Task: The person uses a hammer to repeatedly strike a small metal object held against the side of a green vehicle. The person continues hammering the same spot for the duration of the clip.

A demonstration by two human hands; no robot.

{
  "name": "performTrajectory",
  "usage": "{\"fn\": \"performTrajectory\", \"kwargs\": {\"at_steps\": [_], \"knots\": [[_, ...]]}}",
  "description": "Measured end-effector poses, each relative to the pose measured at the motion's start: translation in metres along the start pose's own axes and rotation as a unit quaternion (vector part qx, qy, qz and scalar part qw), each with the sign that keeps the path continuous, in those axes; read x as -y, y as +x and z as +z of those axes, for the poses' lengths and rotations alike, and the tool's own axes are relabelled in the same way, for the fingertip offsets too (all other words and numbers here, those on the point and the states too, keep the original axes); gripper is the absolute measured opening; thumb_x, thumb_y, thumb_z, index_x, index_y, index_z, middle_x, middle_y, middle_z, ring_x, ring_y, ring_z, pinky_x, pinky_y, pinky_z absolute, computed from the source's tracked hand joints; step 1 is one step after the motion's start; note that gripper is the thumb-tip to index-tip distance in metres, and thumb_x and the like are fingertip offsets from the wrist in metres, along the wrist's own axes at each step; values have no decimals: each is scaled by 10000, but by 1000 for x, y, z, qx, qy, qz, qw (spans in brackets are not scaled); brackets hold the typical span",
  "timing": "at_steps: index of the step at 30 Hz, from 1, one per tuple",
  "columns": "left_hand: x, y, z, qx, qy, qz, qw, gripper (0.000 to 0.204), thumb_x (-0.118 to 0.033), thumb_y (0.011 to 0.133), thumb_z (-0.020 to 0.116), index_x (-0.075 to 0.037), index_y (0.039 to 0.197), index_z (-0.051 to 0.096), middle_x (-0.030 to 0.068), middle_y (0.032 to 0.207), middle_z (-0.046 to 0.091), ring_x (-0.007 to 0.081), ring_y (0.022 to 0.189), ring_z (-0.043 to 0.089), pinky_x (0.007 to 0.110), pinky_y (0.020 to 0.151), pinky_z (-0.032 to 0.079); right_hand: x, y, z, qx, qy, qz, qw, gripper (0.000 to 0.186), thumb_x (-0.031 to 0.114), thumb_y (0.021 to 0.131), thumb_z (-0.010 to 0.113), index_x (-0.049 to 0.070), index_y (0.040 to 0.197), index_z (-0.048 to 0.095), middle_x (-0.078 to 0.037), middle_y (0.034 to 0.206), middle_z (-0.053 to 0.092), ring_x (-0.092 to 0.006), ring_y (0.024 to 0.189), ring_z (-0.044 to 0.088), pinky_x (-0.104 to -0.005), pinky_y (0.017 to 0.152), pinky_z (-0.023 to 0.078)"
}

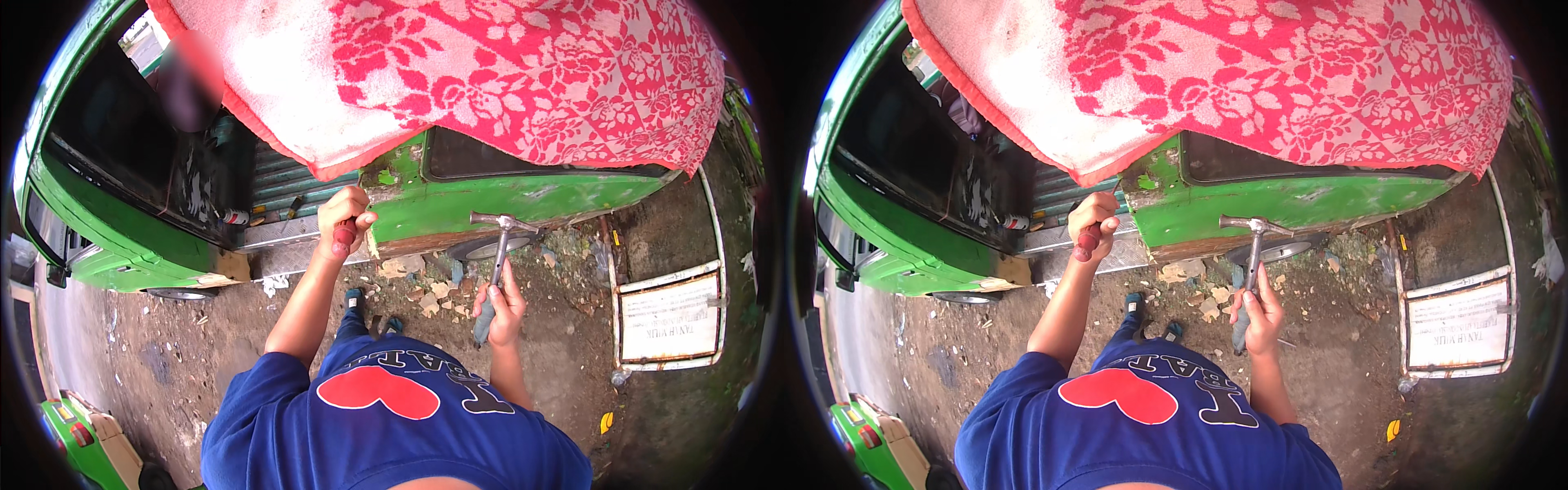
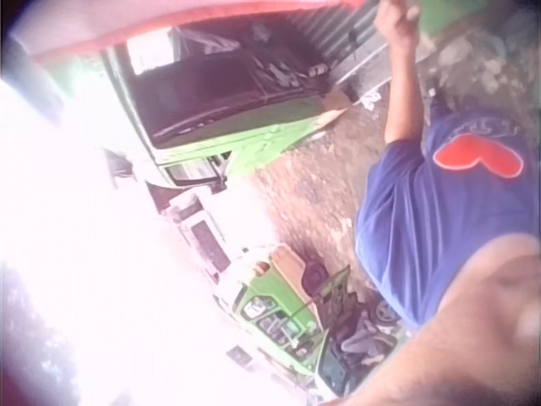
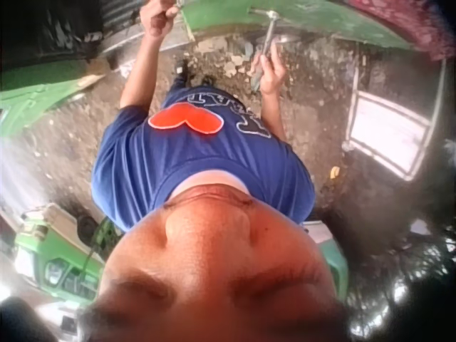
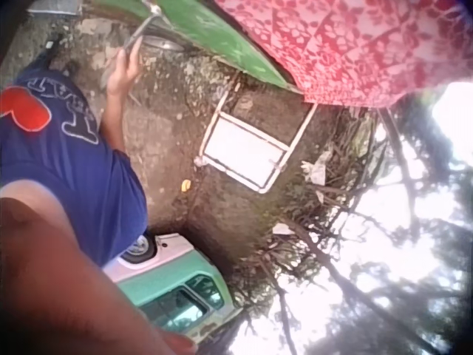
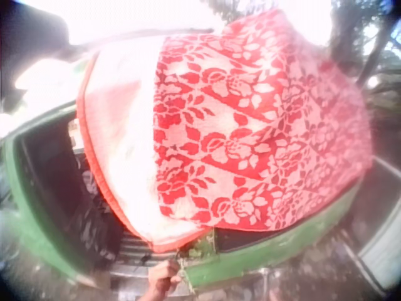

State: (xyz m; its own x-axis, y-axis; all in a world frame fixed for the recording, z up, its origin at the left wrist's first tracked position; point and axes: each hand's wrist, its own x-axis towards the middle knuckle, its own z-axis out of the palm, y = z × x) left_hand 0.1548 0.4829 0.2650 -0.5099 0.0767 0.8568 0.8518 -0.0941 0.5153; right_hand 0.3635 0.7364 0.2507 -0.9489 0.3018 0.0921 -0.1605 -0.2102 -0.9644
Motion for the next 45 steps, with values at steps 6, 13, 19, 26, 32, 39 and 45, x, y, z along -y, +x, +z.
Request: {"fn": "performTrajectory", "kwargs": {"at_steps": [6, 13, 19, 26, 32, 39, 45], "knots": [[-2, 5, 3, 34, 52, -4, 998, 326, -111, 859, 726, -22, 660, 484, 79, 663, 554, 215, 569, 539, 304, 537, 440, 1, -1, 12, 31, -54, -25, 998, 535, 51, 978, 489, 24, 1491, 340, -57, 782, 567, -107, 606, 521, -253, 545, 471], [-2, 33, 12, 14, 148, -38, 988, 278, 30, 829, 662, -21, 630, 475, 91, 609, 546, 241, 513, 523, 327, 510, 426, 56, 12, 69, 144, -239, -229, 932, 503, -54, 912, 548, 33, 1405, 496, -66, 824, 606, -99, 629, 528, -246, 588, 466], [15, 47, 11, -34, 210, -54, 976, 389, -107, 872, 698, -43, 610, 418, 69, 538, 416, 176, 490, 354, 329, 477, 351, 109, 26, 124, 142, -432, -305, 837, 611, -56, 814, 640, 137, 1386, 546, -113, 781, 604, -225, 601, 594, -336, 572, 503], [37, 41, -2, -97, 66, -195, 974, 322, -97, 912, 640, -13, 642, 486, 12, 567, 438, 103, 549, 388, 298, 518, 366, 107, 9, 137, 61, -355, -289, 887, 511, -14, 890, 622, 110, 1380, 547, -136, 923, 664, -204, 694, 610, -292, 647, 507], [25, 43, -14, -75, -49, -198, 976, 321, -88, 931, 597, -39, 634, 485, -7, 583, 504, 78, 550, 442, 272, 527, 355, 73, -15, 127, 1, -209, -210, 955, 454, 69, 976, 557, 5, 1416, 468, -32, 824, 592, -75, 649, 505, -221, 591, 449], [11, 26, -8, 5, -85, -67, 994, 353, 12, 799, 717, -63, 641, 411, 5, 602, 453, 106, 552, 400, 269, 531, 356, 43, -41, 106, -78, -108, -130, 983, 477, 70, 976, 556, 42, 1440, 448, -2, 756, 562, -59, 603, 498, -207, 547, 436], [-12, 7, 28, 166, -38, -68, 983, 497, -280, 652, 884, -101, 767, 434, 44, 596, 490, 196, 508, 499, 314, 507, 430, 41, -50, 79, -115, -107, -103, 982, 499, 49, 979, 522, 25, 1462, 400, -19, 763, 558, -71, 606, 507, -212, 545, 449]]}}
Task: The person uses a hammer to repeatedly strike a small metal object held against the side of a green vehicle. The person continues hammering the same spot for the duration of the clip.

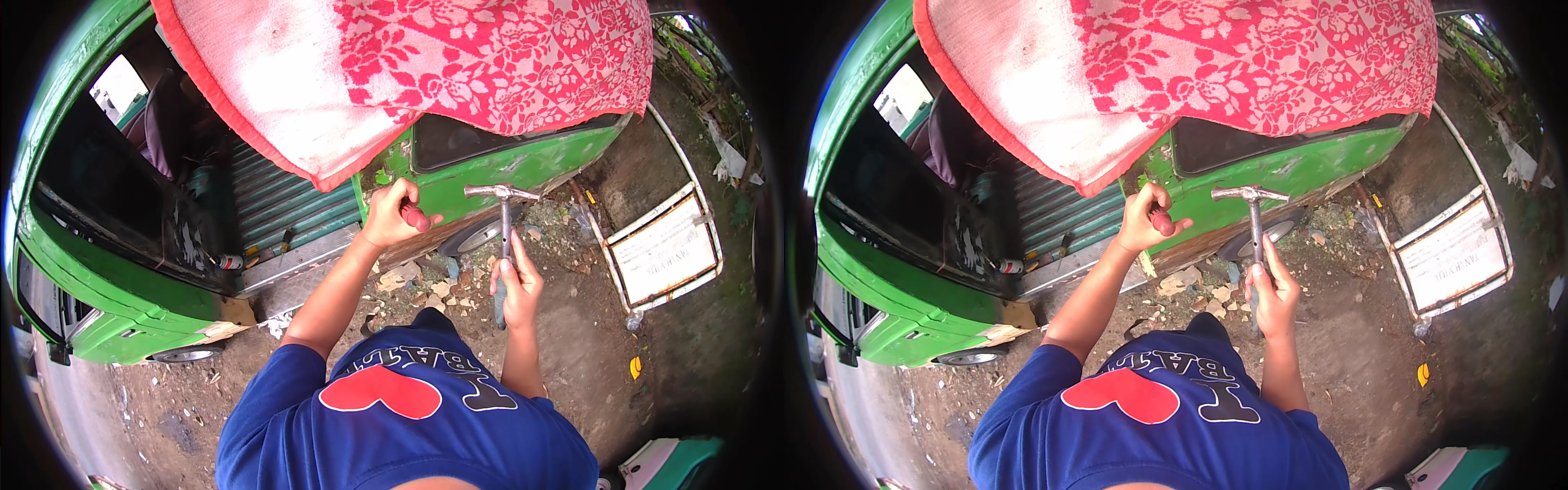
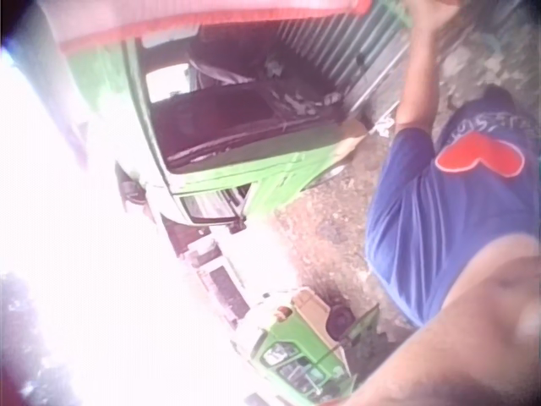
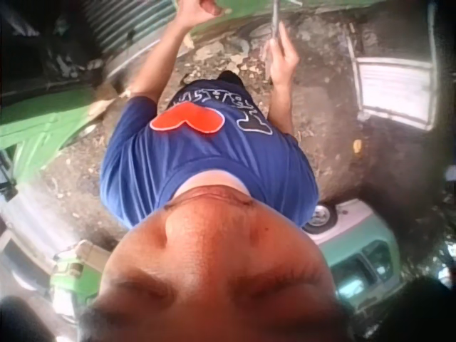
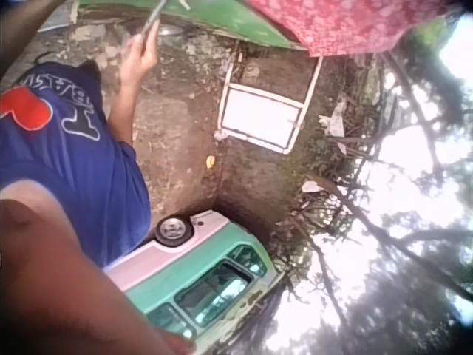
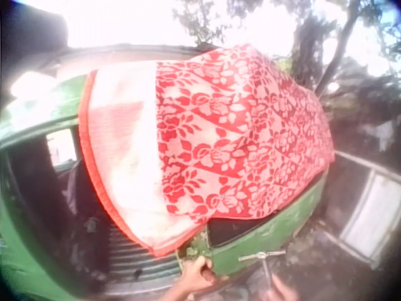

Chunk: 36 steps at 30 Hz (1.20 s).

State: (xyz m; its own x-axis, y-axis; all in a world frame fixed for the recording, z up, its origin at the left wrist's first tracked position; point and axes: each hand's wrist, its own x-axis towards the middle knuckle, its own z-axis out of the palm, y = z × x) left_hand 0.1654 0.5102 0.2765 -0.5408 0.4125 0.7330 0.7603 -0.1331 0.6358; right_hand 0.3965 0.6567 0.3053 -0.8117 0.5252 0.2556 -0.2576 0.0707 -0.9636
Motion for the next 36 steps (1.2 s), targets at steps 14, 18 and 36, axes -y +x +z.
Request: {"fn": "performTrajectory", "kwargs": {"at_steps": [14, 18, 36], "knots": [[-22, 83, 56, 99, 237, 104, 961, 551, -410, 688, 816, -94, 541, 390, 60, 493, 443, 283, 454, 502, 391, 434, 391, -20, 43, -101, -16, 28, 50, 998, 494, 67, 980, 513, 42, 1463, 410, -31, 749, 561, -81, 592, 512, -221, 525, 447], [-21, 93, 64, 137, 290, 53, 946, 486, -470, 741, 729, -98, 561, 474, 80, 527, 551, 300, 513, 588, 413, 475, 456, -19, 62, -119, 3, 9, 64, 998, 496, 66, 979, 513, 46, 1464, 410, -33, 749, 558, -83, 591, 512, -223, 529, 449], [-9, 96, 66, 135, 318, 58, 937, 408, -416, 815, 705, -116, 621, 508, 74, 522, 560, 304, 488, 578, 423, 450, 443, -35, 97, -143, 74, 20, 65, 995, 511, 96, 988, 510, 57, 1480, 380, -47, 746, 570, -94, 557, 525, -226, 492, 451]]}}
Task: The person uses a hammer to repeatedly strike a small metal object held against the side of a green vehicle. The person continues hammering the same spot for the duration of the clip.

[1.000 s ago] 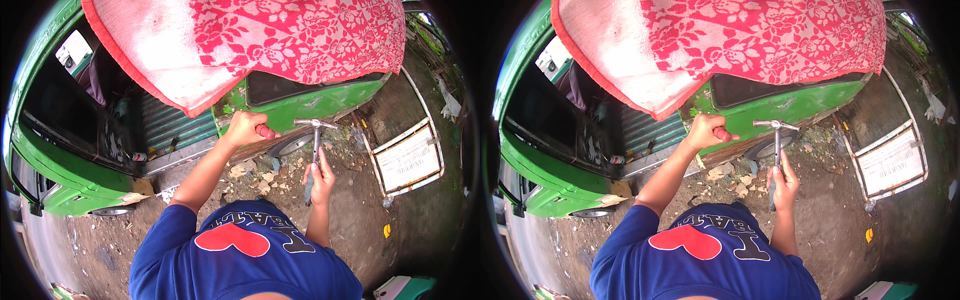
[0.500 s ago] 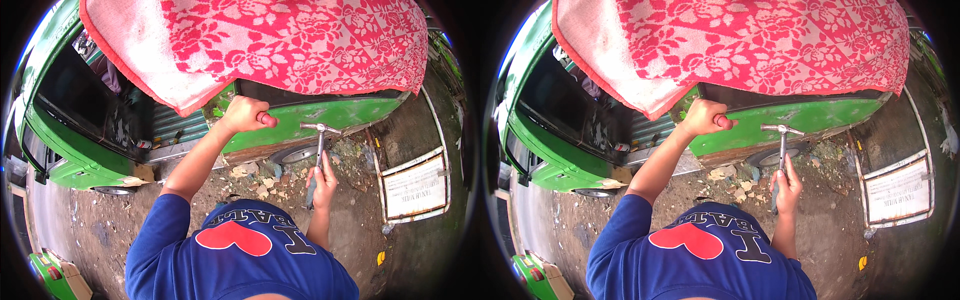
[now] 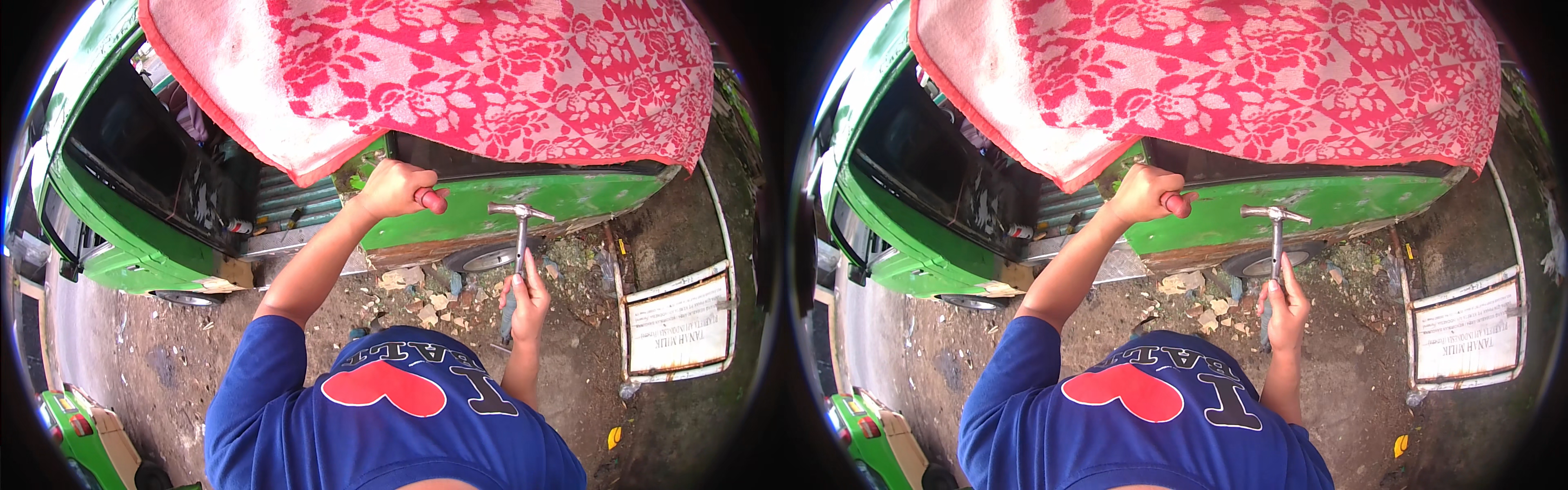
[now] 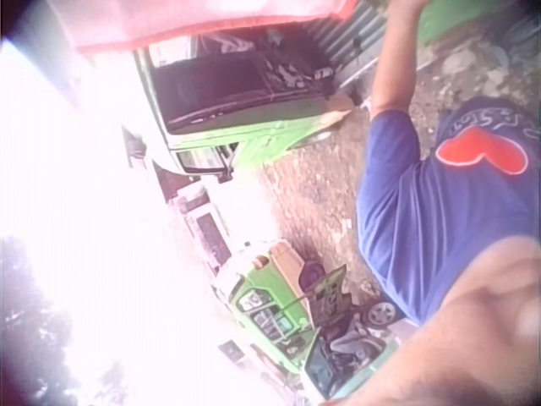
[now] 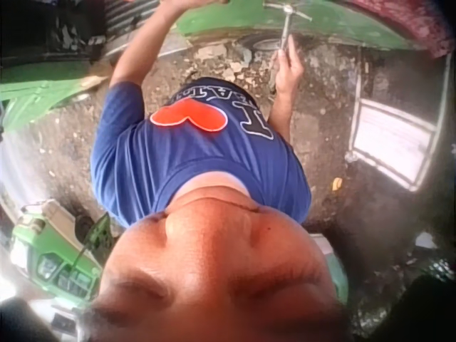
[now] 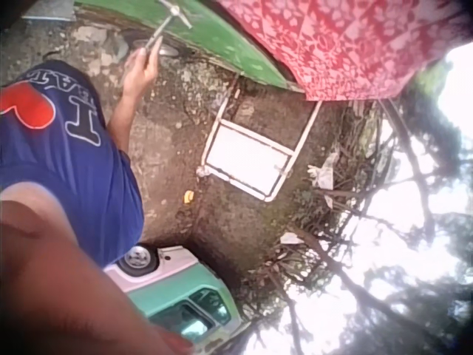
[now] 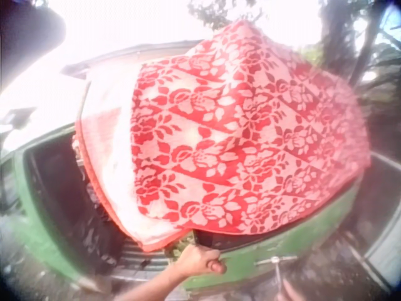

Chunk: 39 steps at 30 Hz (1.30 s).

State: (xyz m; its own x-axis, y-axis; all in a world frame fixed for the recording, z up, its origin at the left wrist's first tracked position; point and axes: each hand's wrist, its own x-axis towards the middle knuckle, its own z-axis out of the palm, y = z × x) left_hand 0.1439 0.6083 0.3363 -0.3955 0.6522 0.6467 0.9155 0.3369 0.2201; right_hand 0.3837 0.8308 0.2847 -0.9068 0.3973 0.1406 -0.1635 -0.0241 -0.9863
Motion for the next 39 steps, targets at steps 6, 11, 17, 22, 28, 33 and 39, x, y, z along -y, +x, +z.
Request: {"fn": "performTrajectory", "kwargs": {"at_steps": [6, 11, 17, 22, 28, 33, 39], "knots": [[3, -5, 9, -62, -6, 14, 998, 394, -351, 841, 707, -114, 613, 492, 69, 526, 563, 297, 477, 574, 416, 433, 434, 0, -1, 8, 2, 3, 4, 1000, 513, 96, 987, 512, 57, 1481, 379, -43, 746, 567, -92, 560, 524, -228, 495, 452], [7, 1, 6, -94, -14, 14, 995, 409, -340, 842, 711, -109, 607, 470, 69, 527, 562, 295, 469, 571, 413, 429, 435, 8, -3, 23, 10, -13, 1, 1000, 506, 61, 979, 508, 43, 1472, 393, -41, 767, 572, -84, 597, 513, -226, 533, 455], [6, 16, 5, -119, -11, -49, 992, 397, -343, 850, 703, -105, 613, 491, 85, 541, 570, 318, 490, 586, 429, 451, 456, 27, 2, 53, 17, -28, -153, 988, 489, 29, 976, 497, 30, 1458, 413, -47, 773, 572, -89, 615, 507, -241, 556, 455], [10, 16, 2, -119, -25, -49, 991, 315, -329, 845, 697, -116, 653, 566, 97, 580, 605, 323, 522, 610, 444, 481, 474, 40, 20, 78, 26, -144, -243, 959, 467, -17, 960, 511, 30, 1422, 470, -40, 772, 585, -78, 599, 481, -238, 542, 431], [14, 21, 10, -149, -42, -59, 986, 260, -272, 827, 711, -99, 683, 581, 118, 591, 596, 340, 550, 611, 437, 498, 476, 40, 17, 76, -17, -25, -315, 949, 457, 12, 977, 505, 44, 1430, 462, -36, 764, 570, -72, 618, 492, -230, 561, 435], [17, 27, 11, -89, 5, -59, 994, 113, -251, 790, 676, -142, 812, 657, 105, 659, 656, 316, 607, 658, 442, 553, 523, 29, 25, 70, -10, -85, -192, 978, 452, 38, 995, 487, 22, 1443, 433, -19, 770, 563, -77, 615, 485, -224, 556, 435], [16, 26, 9, -112, -18, -78, 991, 111, -250, 786, 673, -143, 813, 660, 112, 649, 647, 329, 613, 656, 455, 563, 525, 36, 28, 73, 5, -94, -130, 987, 475, 42, 996, 485, -6, 1458, 384, -10, 734, 534, -77, 630, 480, -232, 542, 443]]}}
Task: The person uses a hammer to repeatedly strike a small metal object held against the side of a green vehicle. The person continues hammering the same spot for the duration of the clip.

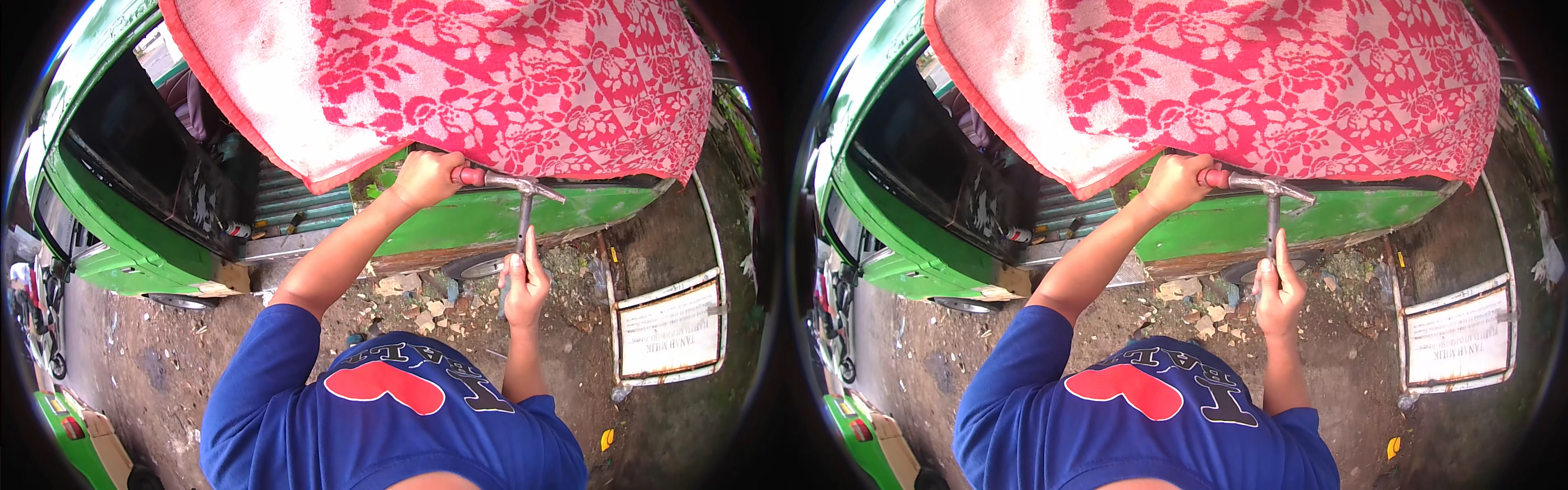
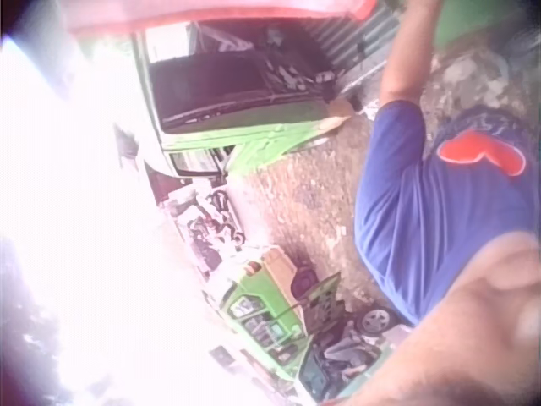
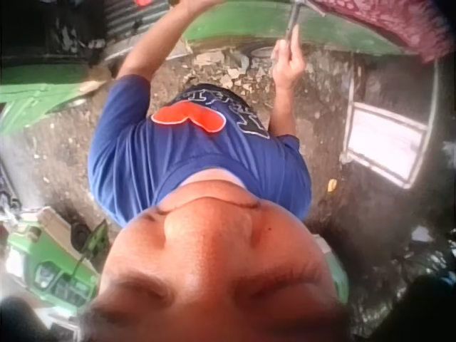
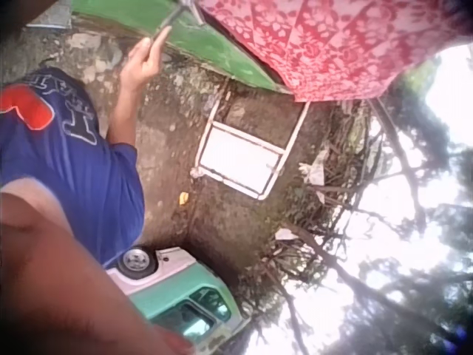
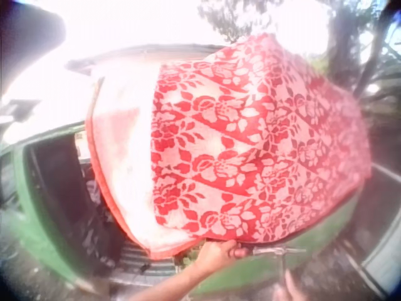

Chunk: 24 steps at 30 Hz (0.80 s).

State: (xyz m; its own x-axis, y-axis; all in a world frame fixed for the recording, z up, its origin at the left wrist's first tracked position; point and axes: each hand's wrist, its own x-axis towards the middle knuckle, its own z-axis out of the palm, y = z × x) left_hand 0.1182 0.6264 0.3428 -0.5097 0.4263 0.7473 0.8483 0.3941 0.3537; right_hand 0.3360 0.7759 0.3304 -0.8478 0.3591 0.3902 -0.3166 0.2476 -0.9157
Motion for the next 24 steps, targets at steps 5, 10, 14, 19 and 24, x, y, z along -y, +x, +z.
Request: {"fn": "performTrajectory", "kwargs": {"at_steps": [5, 10, 14, 19, 24], "knots": [[-3, 1, 2, 0, 12, -12, 1000, 166, -280, 779, 690, -128, 750, 630, 129, 634, 633, 352, 600, 644, 467, 550, 523, 8, 4, -3, -72, 0, -86, 994, 477, 57, 1001, 486, -7, 1462, 381, -13, 726, 530, -77, 618, 474, -237, 540, 432], [-1, 4, 5, -26, 23, -31, 999, 152, -221, 742, 721, -123, 706, 610, 130, 595, 609, 356, 586, 637, 454, 524, 514, -4, 12, -9, -64, 20, -82, 994, 477, 67, 1011, 471, -26, 1465, 361, -17, 725, 531, -77, 626, 487, -236, 528, 421], [-2, 6, 5, -37, 20, -20, 999, 169, -230, 763, 723, -119, 710, 608, 133, 588, 604, 355, 581, 635, 451, 520, 514, -7, 17, -6, 16, -122, -78, 989, 484, 70, 1009, 474, -36, 1465, 351, -28, 755, 531, -85, 640, 488, -235, 537, 426], [1, 6, 8, -54, 21, -23, 998, 190, -248, 773, 724, -119, 698, 607, 135, 580, 599, 356, 567, 629, 451, 510, 510, -2, 21, -6, -133, 83, -118, 981, 454, 80, 998, 515, 38, 1444, 440, -14, 720, 544, -70, 589, 478, -242, 535, 420], [-2, 8, 7, -34, 25, -18, 999, 172, -281, 773, 699, -133, 728, 625, 116, 586, 613, 335, 568, 642, 457, 529, 520, -18, 24, -4, -28, 9, -62, 998, 468, 68, 1004, 487, -7, 1456, 394, -33, 766, 544, -79, 619, 479, -239, 536, 429]]}}
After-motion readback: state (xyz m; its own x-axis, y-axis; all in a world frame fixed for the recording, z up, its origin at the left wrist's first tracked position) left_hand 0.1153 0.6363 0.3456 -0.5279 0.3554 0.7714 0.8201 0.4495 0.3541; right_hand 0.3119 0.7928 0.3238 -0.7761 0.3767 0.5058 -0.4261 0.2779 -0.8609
